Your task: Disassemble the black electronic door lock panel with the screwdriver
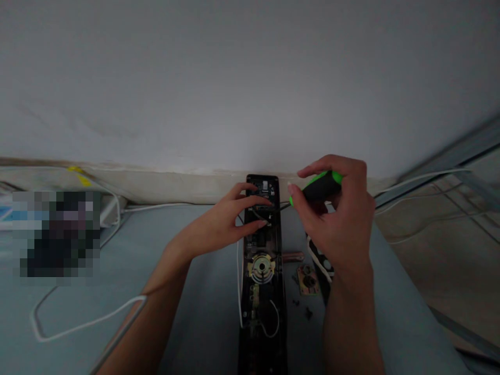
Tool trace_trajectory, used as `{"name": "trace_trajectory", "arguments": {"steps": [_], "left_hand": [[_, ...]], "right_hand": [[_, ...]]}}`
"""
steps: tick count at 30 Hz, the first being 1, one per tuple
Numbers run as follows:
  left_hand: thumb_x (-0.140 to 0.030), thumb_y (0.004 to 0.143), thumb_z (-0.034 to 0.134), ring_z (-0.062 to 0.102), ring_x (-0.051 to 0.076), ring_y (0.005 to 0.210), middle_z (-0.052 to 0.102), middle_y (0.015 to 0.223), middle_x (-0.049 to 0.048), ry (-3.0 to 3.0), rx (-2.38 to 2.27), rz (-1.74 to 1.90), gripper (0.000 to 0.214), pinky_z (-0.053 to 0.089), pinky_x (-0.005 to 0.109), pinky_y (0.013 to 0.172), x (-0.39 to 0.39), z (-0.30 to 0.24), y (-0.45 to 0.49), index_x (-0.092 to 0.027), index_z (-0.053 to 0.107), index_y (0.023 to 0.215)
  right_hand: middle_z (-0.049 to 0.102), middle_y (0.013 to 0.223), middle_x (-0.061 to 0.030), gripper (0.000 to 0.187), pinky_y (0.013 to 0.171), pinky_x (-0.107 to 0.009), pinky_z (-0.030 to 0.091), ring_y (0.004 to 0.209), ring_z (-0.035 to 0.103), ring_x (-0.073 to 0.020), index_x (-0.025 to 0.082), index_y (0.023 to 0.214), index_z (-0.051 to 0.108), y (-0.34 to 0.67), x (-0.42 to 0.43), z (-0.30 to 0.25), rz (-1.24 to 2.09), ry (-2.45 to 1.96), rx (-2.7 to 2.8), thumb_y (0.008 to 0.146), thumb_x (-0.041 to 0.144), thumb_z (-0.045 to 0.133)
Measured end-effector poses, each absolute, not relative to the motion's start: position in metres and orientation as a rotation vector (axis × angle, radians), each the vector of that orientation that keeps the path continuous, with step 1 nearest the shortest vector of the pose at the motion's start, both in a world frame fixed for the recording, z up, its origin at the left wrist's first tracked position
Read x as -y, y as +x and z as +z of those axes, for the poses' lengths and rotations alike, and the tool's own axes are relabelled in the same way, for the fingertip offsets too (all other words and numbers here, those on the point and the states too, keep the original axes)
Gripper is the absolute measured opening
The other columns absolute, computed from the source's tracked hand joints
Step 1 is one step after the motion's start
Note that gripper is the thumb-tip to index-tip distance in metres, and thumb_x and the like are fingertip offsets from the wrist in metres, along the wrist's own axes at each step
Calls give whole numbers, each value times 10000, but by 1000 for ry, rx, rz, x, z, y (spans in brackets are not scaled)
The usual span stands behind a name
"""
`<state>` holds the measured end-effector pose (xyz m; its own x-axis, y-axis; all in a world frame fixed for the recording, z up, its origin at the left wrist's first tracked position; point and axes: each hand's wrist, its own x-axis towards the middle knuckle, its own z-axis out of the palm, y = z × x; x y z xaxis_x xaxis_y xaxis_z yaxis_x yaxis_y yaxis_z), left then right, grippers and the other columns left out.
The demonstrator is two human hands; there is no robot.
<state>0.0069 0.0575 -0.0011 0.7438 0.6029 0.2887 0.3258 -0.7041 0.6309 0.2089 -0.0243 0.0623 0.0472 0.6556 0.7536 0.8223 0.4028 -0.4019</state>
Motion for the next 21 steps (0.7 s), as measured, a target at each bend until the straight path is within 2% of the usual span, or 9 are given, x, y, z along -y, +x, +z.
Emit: {"name": "trace_trajectory", "arguments": {"steps": [4, 8, 13, 16, 21], "left_hand": [[-337, 955, 678, 526, 280, 1330, 505, 1393, 111, 2430, -739, 713, 383, 440, 515, 1172, -58, 4, 4, -247, 643, 1326], [-312, 887, 755, 506, 302, 1320, 559, 1320, 94, 2510, -816, 856, 365, 431, 542, 1157, -54, 14, 5, -253, 698, 1243], [-337, 925, 728, 625, 256, 1149, 657, 1211, 89, 2511, -742, 826, 331, 534, 441, 1037, -45, 16, 20, -218, 709, 1233], [-338, 968, 677, 681, 227, 989, 702, 1096, 89, 2519, -708, 706, 287, 579, 380, 904, -38, 14, 33, -191, 725, 1209], [-302, 1043, 556, 678, 184, 799, 698, 906, 66, 2576, -602, 617, 256, 552, 317, 746, -26, 11, 54, -155, 766, 1035]], "right_hand": [[665, 1093, -38, 387, 646, -352, 576, 691, 608, -158, 296, 1181, 519, 210, 27, 64, -197, -1312, 1666, 856, 119, 636], [663, 1061, -40, 376, 649, -364, 573, 760, 635, -191, 310, 1166, 525, 211, 32, 68, -186, -1299, 1605, 851, 131, 624], [648, 1076, -29, 374, 623, -358, 556, 757, 639, -189, 338, 1152, 501, 216, 41, 73, -154, -1272, 1514, 846, 176, 641], [632, 1071, -30, 361, 599, -359, 551, 812, 668, -210, 345, 1144, 505, 219, 46, 77, -187, -1215, 1450, 837, 222, 648], [610, 1091, -46, 390, 645, -366, 564, 909, 685, -231, 329, 1157, 500, 227, 59, 84, -206, -1197, 1453, 825, 172, 632]]}}
